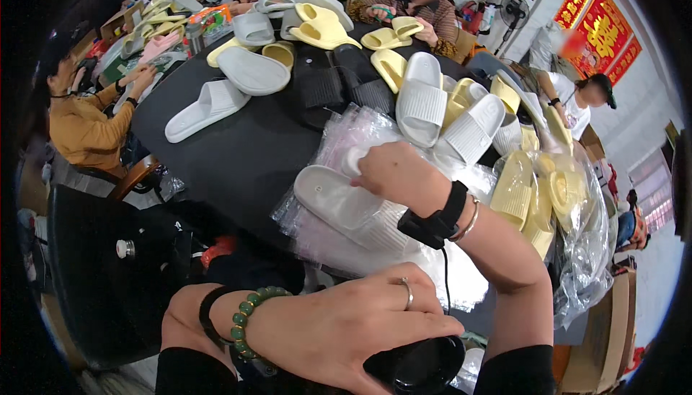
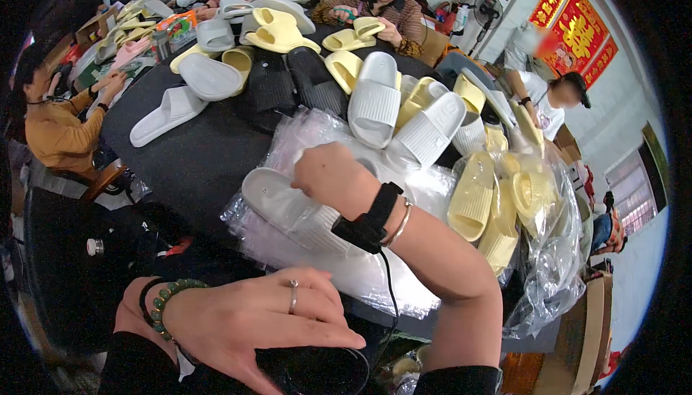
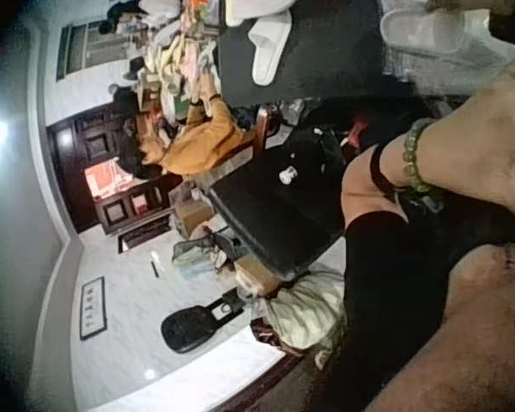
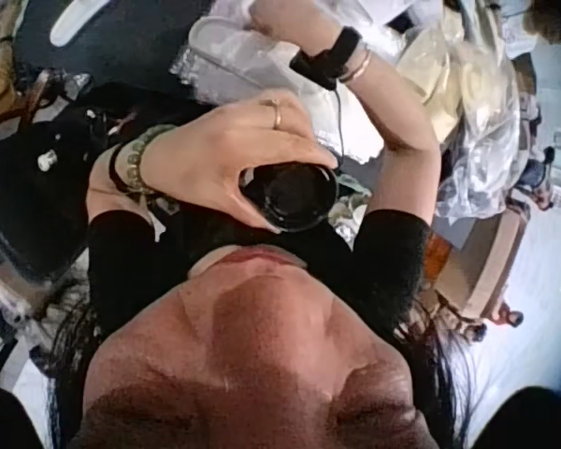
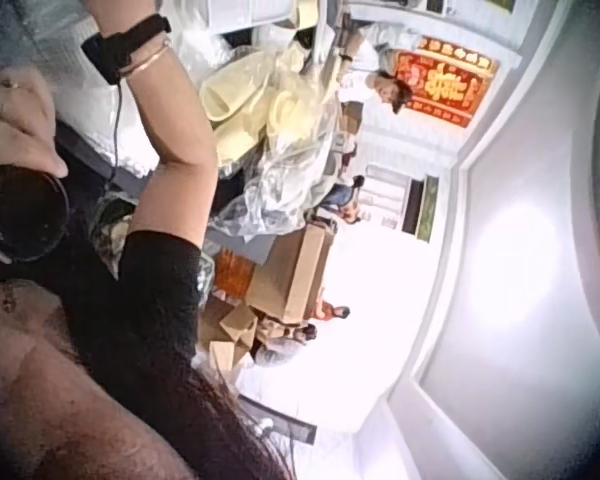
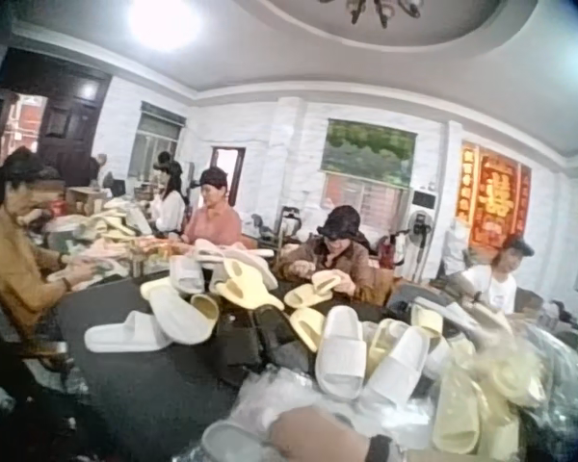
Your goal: Packaging slippers into plastic bags and placing them into a larger transport bag.
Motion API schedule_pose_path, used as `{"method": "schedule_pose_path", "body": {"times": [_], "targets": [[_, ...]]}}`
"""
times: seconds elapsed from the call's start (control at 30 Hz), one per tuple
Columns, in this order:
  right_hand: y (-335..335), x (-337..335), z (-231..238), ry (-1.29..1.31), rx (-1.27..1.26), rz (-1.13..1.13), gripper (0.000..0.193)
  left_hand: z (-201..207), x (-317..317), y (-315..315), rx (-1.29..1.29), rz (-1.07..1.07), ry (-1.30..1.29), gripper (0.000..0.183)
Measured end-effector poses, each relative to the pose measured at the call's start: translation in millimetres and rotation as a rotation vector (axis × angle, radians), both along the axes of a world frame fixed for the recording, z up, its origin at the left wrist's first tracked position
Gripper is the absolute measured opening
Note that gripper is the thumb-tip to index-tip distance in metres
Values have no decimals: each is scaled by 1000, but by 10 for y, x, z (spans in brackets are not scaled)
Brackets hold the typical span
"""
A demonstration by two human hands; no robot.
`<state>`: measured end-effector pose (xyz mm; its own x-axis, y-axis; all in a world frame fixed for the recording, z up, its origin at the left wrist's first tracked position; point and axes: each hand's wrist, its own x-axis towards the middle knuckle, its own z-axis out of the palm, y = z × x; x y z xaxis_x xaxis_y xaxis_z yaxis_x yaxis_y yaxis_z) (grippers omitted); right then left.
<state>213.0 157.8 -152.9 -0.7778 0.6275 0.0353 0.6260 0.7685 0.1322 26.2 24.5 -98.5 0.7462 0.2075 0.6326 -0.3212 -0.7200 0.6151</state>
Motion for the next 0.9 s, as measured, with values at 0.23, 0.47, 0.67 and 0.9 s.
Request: {"method": "schedule_pose_path", "body": {"times": [0.23,0.47,0.67,0.9], "targets": [[11,24,83,-35,234,-124,44,-126,-43,-47,-203,-70,4,79],[-30,47,-39,-334,1,-191,37,69,-141,-63,-272,-10,-21,61],[-98,67,12,71,54,-142,41,317,-267,-34,-129,112,86,64],[-663,640,111,510,283,-342,49,141,-329,226,177,23,-51,70]]}}
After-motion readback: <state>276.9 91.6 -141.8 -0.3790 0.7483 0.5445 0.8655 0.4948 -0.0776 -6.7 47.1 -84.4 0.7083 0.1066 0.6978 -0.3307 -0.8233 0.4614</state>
